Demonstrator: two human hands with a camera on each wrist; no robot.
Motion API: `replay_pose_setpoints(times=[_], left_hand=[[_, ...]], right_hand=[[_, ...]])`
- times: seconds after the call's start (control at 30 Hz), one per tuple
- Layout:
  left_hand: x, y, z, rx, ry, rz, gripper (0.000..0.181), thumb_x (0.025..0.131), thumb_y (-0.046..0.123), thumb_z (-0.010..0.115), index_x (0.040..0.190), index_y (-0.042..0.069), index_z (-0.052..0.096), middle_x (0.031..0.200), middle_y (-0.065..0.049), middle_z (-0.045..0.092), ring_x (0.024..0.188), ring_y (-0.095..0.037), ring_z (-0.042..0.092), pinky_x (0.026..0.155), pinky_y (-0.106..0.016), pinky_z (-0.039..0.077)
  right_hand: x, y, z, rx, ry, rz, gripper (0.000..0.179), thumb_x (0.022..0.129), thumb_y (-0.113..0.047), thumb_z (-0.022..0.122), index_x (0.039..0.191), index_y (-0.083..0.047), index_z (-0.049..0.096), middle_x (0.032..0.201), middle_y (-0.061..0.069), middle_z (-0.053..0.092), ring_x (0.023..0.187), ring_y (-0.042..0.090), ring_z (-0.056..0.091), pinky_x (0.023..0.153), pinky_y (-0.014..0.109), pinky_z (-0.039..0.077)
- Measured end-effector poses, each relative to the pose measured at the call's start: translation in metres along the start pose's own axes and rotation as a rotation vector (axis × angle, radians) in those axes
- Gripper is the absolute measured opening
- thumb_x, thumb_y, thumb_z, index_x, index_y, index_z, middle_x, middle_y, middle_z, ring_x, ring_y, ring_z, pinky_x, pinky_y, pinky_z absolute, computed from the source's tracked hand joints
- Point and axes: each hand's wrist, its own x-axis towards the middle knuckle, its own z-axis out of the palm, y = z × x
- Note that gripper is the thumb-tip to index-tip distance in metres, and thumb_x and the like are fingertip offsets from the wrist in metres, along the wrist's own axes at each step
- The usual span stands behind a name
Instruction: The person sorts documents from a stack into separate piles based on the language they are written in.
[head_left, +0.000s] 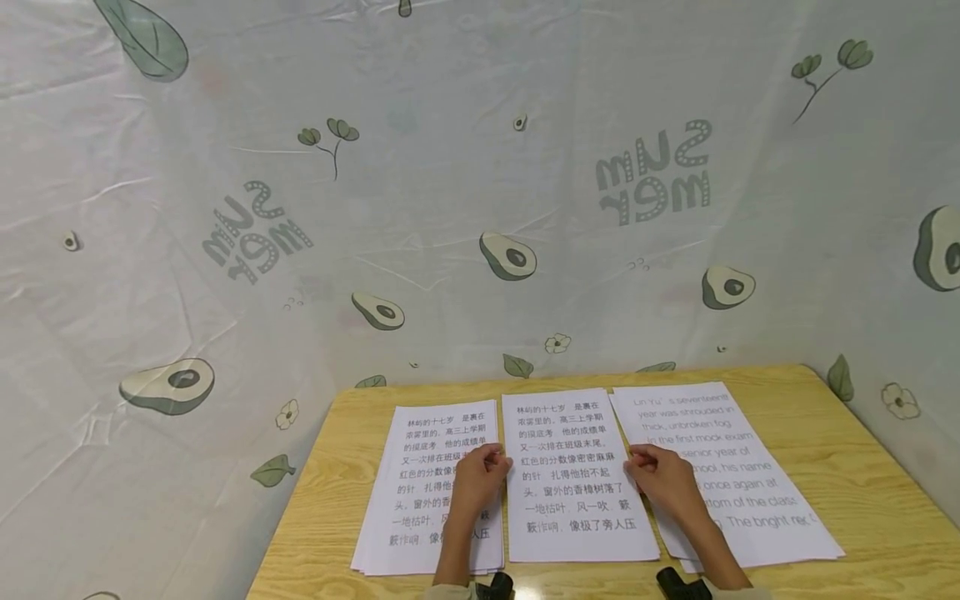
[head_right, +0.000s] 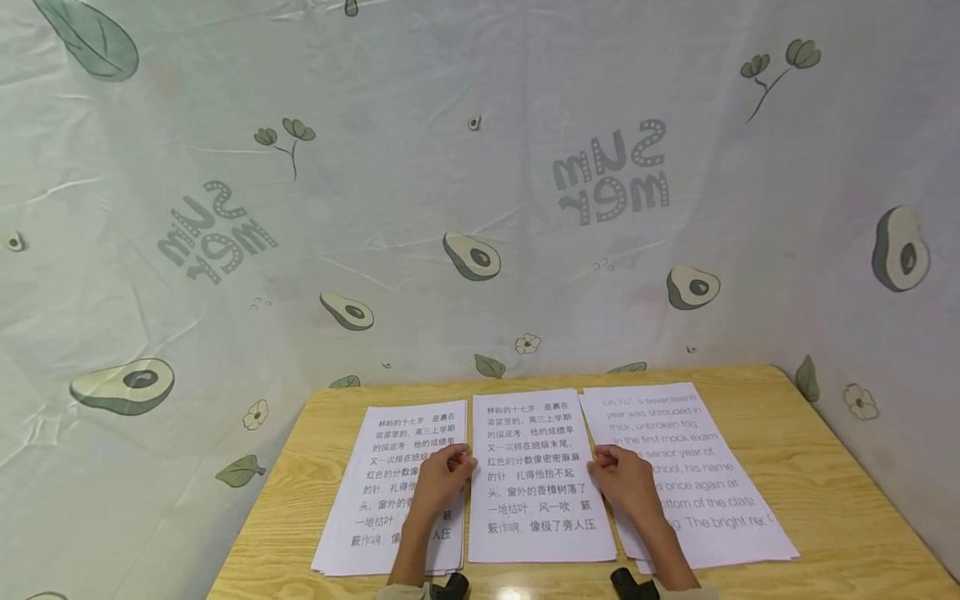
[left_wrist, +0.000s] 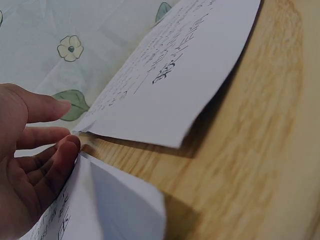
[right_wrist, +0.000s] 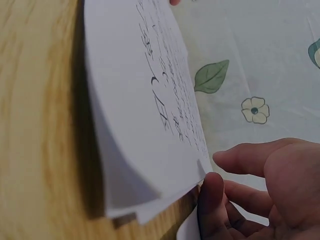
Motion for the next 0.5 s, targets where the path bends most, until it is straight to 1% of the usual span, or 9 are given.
replay_pose_setpoints(times=[0.17,0.37,0.5], left_hand=[[0.0015,-0.0014,0.0046,0.053,0.024,0.014,0.038,0.096,0.022,0.079,0.130,0.004,0.075,0.094,0.004,0.068,0.081,-0.007,0.058,0.069,-0.020,0.050],[0.0010,-0.0018,0.0068,0.068,0.027,0.025,0.036,0.095,0.019,0.080,0.127,0.003,0.077,0.094,0.003,0.067,0.079,-0.007,0.056,0.066,-0.020,0.048],[-0.0006,-0.0016,0.0068,0.084,0.027,0.036,0.036,0.095,0.020,0.080,0.127,0.004,0.077,0.094,0.003,0.066,0.079,-0.007,0.054,0.066,-0.020,0.046]], right_hand=[[0.0007,-0.0014,0.0015,-0.033,0.013,-0.019,0.040,0.097,-0.016,0.072,0.130,0.007,0.072,0.101,0.011,0.076,0.084,0.012,0.066,0.072,0.024,0.050],[0.0007,-0.0009,0.0046,-0.050,0.010,-0.020,0.038,0.097,-0.015,0.072,0.128,0.008,0.073,0.099,0.011,0.073,0.084,0.015,0.063,0.071,0.025,0.048],[0.0007,-0.0001,0.0061,-0.048,0.010,-0.024,0.039,0.097,-0.016,0.071,0.128,0.008,0.073,0.103,0.012,0.074,0.087,0.018,0.066,0.073,0.028,0.050]])
